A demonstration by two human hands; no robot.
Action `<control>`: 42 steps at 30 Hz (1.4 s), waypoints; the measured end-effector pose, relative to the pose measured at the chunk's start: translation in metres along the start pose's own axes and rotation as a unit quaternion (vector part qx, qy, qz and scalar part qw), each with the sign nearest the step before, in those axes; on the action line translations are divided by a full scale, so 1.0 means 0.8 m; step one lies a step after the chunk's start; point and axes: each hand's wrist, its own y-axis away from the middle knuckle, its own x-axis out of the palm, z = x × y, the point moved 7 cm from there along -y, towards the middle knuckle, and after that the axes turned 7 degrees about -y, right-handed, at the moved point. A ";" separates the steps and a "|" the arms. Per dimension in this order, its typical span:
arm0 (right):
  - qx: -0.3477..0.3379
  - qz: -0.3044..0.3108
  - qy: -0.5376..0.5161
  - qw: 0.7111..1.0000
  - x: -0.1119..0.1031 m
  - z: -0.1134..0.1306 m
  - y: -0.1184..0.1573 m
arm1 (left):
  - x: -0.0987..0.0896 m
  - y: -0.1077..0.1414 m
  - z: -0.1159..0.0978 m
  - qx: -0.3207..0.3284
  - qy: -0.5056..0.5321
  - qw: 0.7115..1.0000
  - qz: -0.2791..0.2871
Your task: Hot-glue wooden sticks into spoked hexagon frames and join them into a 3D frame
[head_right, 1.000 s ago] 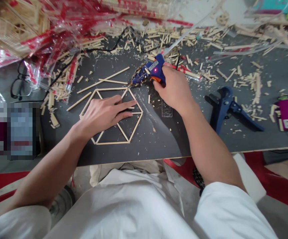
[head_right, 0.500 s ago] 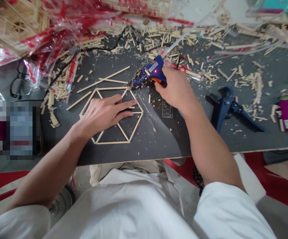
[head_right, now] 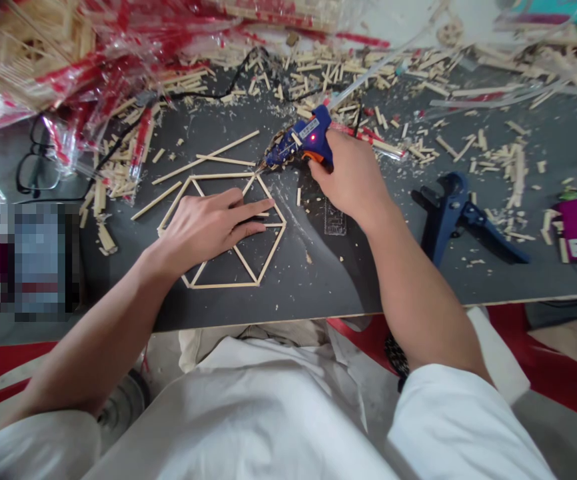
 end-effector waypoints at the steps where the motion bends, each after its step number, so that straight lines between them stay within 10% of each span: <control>1: 0.000 -0.002 -0.002 1.000 0.001 -0.001 0.000 | 0.000 0.000 0.000 0.000 -0.005 1.000 0.000; 27: 0.018 0.018 -0.011 1.000 -0.002 0.003 -0.001 | -0.001 0.000 0.000 -0.004 -0.001 1.000 0.011; 35: 0.000 0.020 -0.002 1.000 -0.045 -0.010 0.032 | 0.000 0.000 0.002 -0.004 0.014 1.000 0.002; 42: -0.030 0.125 -0.003 0.992 -0.040 -0.020 0.043 | 0.002 0.001 0.003 -0.002 0.030 0.999 -0.009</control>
